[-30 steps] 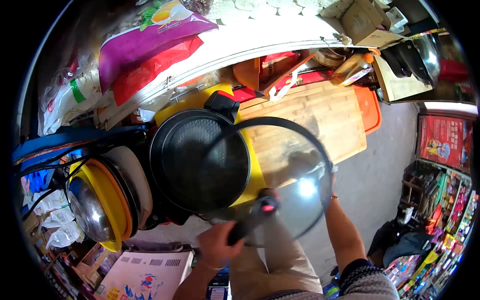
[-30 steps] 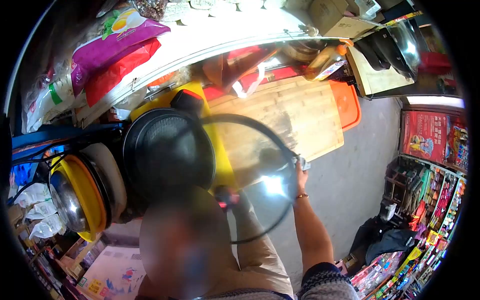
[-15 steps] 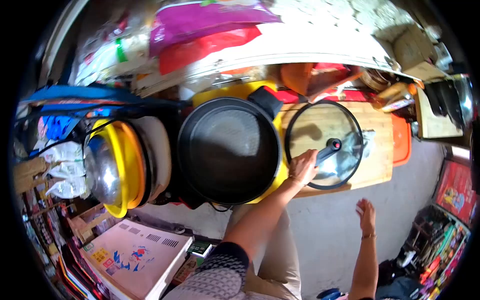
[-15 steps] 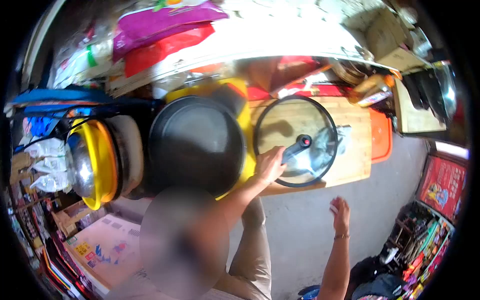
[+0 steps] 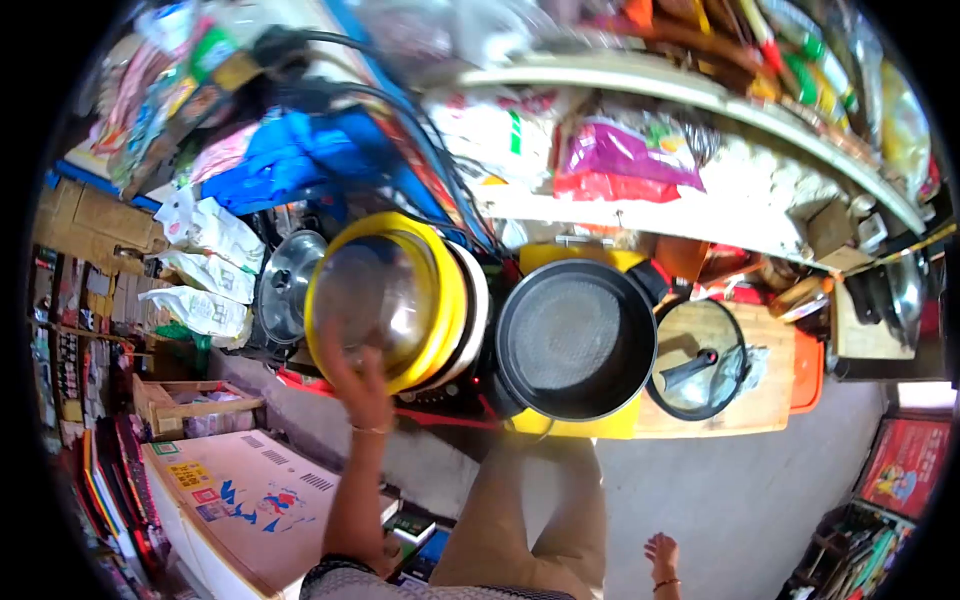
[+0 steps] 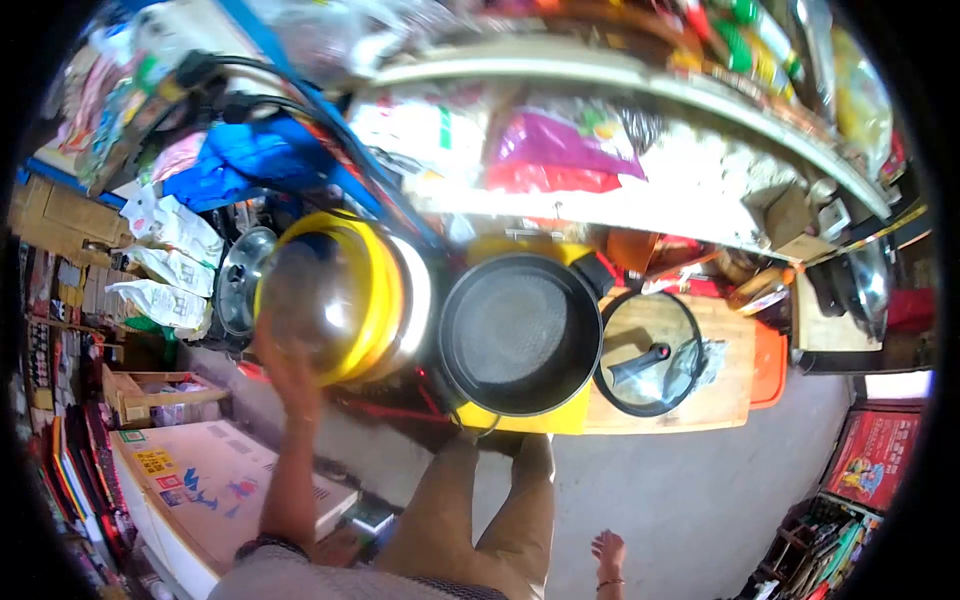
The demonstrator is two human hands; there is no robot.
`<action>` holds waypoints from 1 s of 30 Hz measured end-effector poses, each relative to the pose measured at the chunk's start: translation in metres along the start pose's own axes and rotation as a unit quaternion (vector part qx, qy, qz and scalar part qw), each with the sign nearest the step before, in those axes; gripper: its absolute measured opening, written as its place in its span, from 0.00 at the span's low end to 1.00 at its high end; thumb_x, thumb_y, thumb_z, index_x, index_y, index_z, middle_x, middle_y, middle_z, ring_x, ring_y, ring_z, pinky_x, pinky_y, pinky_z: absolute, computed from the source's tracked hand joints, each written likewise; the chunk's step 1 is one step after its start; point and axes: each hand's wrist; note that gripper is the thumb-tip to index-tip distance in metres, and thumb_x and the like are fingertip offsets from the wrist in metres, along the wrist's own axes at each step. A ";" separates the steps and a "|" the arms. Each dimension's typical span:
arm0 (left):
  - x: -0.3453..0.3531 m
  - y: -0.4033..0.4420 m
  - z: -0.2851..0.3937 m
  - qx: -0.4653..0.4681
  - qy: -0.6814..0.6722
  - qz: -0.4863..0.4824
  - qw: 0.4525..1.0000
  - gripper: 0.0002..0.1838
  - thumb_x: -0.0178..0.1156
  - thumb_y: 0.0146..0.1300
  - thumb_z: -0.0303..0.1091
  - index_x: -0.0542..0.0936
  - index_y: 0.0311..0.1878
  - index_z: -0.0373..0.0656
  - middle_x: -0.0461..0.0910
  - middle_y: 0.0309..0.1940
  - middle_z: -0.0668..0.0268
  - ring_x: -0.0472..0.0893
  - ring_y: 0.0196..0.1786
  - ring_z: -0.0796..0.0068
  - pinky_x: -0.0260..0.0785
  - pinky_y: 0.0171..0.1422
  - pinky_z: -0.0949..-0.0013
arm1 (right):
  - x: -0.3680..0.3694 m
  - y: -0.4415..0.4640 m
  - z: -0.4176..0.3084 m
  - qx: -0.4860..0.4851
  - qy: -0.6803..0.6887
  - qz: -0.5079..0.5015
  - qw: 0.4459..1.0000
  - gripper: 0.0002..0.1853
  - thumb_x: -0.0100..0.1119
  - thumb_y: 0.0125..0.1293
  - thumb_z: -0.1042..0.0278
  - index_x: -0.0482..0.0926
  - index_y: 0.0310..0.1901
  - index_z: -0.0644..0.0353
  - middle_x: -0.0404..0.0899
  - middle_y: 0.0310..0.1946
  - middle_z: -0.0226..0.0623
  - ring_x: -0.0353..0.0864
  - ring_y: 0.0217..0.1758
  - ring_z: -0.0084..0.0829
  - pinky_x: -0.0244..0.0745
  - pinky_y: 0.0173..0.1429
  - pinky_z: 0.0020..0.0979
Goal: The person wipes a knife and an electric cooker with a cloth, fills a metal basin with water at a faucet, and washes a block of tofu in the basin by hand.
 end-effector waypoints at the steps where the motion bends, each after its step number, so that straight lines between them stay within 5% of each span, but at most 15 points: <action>1: -0.023 0.015 -0.039 -0.032 0.031 0.033 0.998 0.27 0.50 0.63 0.39 0.60 0.60 0.33 0.63 0.57 0.53 0.64 0.60 0.59 0.52 0.65 0.62 | 0.027 0.002 -0.011 -0.095 0.031 -0.098 0.990 0.11 0.50 0.63 0.62 0.73 0.39 0.61 0.76 0.27 0.34 0.76 0.27 0.24 0.71 0.27 0.24; 3: -0.048 0.018 -0.133 -0.069 0.054 0.069 0.994 0.26 0.48 0.64 0.42 0.61 0.59 0.32 0.64 0.56 0.54 0.64 0.60 0.59 0.51 0.65 0.64 | 0.143 -0.086 -0.096 -0.285 0.011 -0.148 0.947 0.12 0.49 0.65 0.67 0.72 0.45 0.66 0.75 0.34 0.34 0.75 0.36 0.22 0.72 0.39 0.22; 5: -0.053 0.020 -0.200 -0.172 -0.009 -0.110 0.979 0.29 0.43 0.65 0.48 0.60 0.60 0.33 0.64 0.58 0.54 0.63 0.61 0.60 0.51 0.65 0.67 | 0.246 -0.166 -0.171 -0.547 -0.091 -0.210 0.805 0.15 0.49 0.65 0.68 0.70 0.50 0.67 0.74 0.45 0.38 0.73 0.46 0.26 0.69 0.48 0.24; 7: -0.048 0.032 -0.188 -0.232 -0.062 -0.086 0.967 0.31 0.42 0.65 0.50 0.59 0.62 0.34 0.62 0.60 0.54 0.62 0.62 0.61 0.51 0.65 0.67 | 0.331 -0.258 -0.224 -0.577 -0.084 -0.309 0.752 0.20 0.51 0.63 0.68 0.66 0.55 0.66 0.69 0.53 0.44 0.70 0.55 0.33 0.66 0.56 0.30; 9: -0.039 0.040 -0.171 -0.358 -0.143 -0.057 0.921 0.34 0.39 0.65 0.54 0.56 0.65 0.37 0.59 0.63 0.55 0.60 0.64 0.63 0.51 0.65 0.68 | 0.410 -0.312 -0.258 -0.708 -0.129 -0.273 0.638 0.24 0.51 0.64 0.62 0.62 0.58 0.67 0.68 0.53 0.48 0.69 0.56 0.36 0.65 0.57 0.30; 11: -0.031 0.045 -0.169 -0.393 -0.202 -0.030 0.897 0.34 0.40 0.64 0.56 0.59 0.63 0.37 0.62 0.61 0.59 0.62 0.62 0.65 0.54 0.64 0.67 | 0.485 -0.313 -0.272 -0.750 -0.174 -0.167 0.615 0.30 0.49 0.64 0.53 0.59 0.59 0.69 0.70 0.49 0.50 0.71 0.51 0.39 0.66 0.55 0.31; 14: -0.021 0.048 -0.199 -0.407 -0.275 -0.050 0.870 0.35 0.40 0.63 0.58 0.61 0.62 0.37 0.63 0.60 0.60 0.63 0.61 0.65 0.55 0.62 0.66 | 0.545 -0.301 -0.288 -0.515 -0.174 -0.354 0.761 0.29 0.47 0.63 0.46 0.66 0.53 0.67 0.74 0.32 0.39 0.74 0.29 0.28 0.69 0.35 0.30; 18: -0.033 0.043 -0.178 -0.384 -0.240 -0.016 0.891 0.37 0.40 0.63 0.60 0.59 0.62 0.37 0.61 0.61 0.58 0.61 0.62 0.64 0.52 0.64 0.66 | 0.531 -0.338 -0.268 -0.597 -0.177 -0.275 0.733 0.33 0.47 0.62 0.44 0.65 0.55 0.69 0.73 0.45 0.48 0.72 0.49 0.36 0.66 0.53 0.31; 22: -0.047 0.037 -0.155 -0.361 -0.320 0.083 0.872 0.42 0.37 0.61 0.65 0.52 0.66 0.38 0.52 0.66 0.57 0.52 0.68 0.65 0.44 0.69 0.67 | 0.477 -0.397 -0.247 -0.783 -0.156 -0.186 0.573 0.33 0.51 0.62 0.58 0.54 0.61 0.72 0.57 0.60 0.57 0.55 0.66 0.46 0.49 0.68 0.35; 24: -0.075 0.040 -0.098 -0.309 -0.470 0.196 0.803 0.39 0.34 0.62 0.64 0.54 0.66 0.41 0.54 0.65 0.59 0.54 0.67 0.65 0.45 0.68 0.66 | 0.428 -0.440 -0.243 -0.820 -0.083 -0.233 0.517 0.32 0.52 0.60 0.63 0.54 0.62 0.69 0.58 0.60 0.54 0.55 0.65 0.49 0.50 0.67 0.38; 26: -0.104 0.027 -0.074 -0.302 -0.556 0.184 0.752 0.36 0.31 0.64 0.63 0.56 0.65 0.43 0.55 0.65 0.61 0.55 0.66 0.65 0.44 0.69 0.64 | 0.372 -0.457 -0.237 -0.803 -0.020 -0.308 0.510 0.30 0.51 0.58 0.69 0.54 0.61 0.69 0.58 0.60 0.53 0.54 0.66 0.47 0.49 0.68 0.38; 27: -0.112 0.024 -0.029 -0.209 -0.598 0.193 0.750 0.35 0.29 0.65 0.61 0.57 0.65 0.45 0.57 0.64 0.63 0.56 0.66 0.64 0.45 0.69 0.61 | 0.341 -0.453 -0.231 -0.816 -0.006 -0.282 0.505 0.29 0.48 0.56 0.72 0.55 0.60 0.68 0.59 0.59 0.51 0.56 0.65 0.45 0.49 0.68 0.39; 28: -0.118 0.013 0.005 -0.235 -0.665 0.185 0.685 0.37 0.30 0.63 0.64 0.58 0.64 0.44 0.58 0.63 0.63 0.57 0.65 0.63 0.47 0.68 0.60 | 0.308 -0.454 -0.226 -0.801 0.062 -0.314 0.506 0.29 0.45 0.55 0.74 0.55 0.60 0.66 0.59 0.59 0.48 0.59 0.63 0.44 0.49 0.67 0.40; 29: -0.118 0.000 0.036 -0.274 -0.703 0.143 0.640 0.38 0.31 0.61 0.66 0.59 0.64 0.44 0.59 0.63 0.63 0.58 0.64 0.63 0.48 0.68 0.59 | 0.295 -0.419 -0.223 -0.807 0.144 -0.332 0.466 0.29 0.47 0.59 0.67 0.53 0.61 0.65 0.59 0.59 0.45 0.60 0.62 0.40 0.51 0.67 0.39; 30: -0.119 -0.019 0.062 -0.313 -0.735 0.102 0.593 0.40 0.32 0.60 0.67 0.59 0.64 0.44 0.59 0.63 0.62 0.60 0.63 0.63 0.50 0.67 0.59 | 0.262 -0.412 -0.211 -0.746 0.214 -0.331 0.537 0.31 0.47 0.63 0.55 0.52 0.61 0.64 0.59 0.58 0.42 0.60 0.61 0.37 0.52 0.66 0.38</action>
Point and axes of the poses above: each hand's wrist, its own y-axis towards the middle knuckle, its own x-axis out of the palm, z = x × y
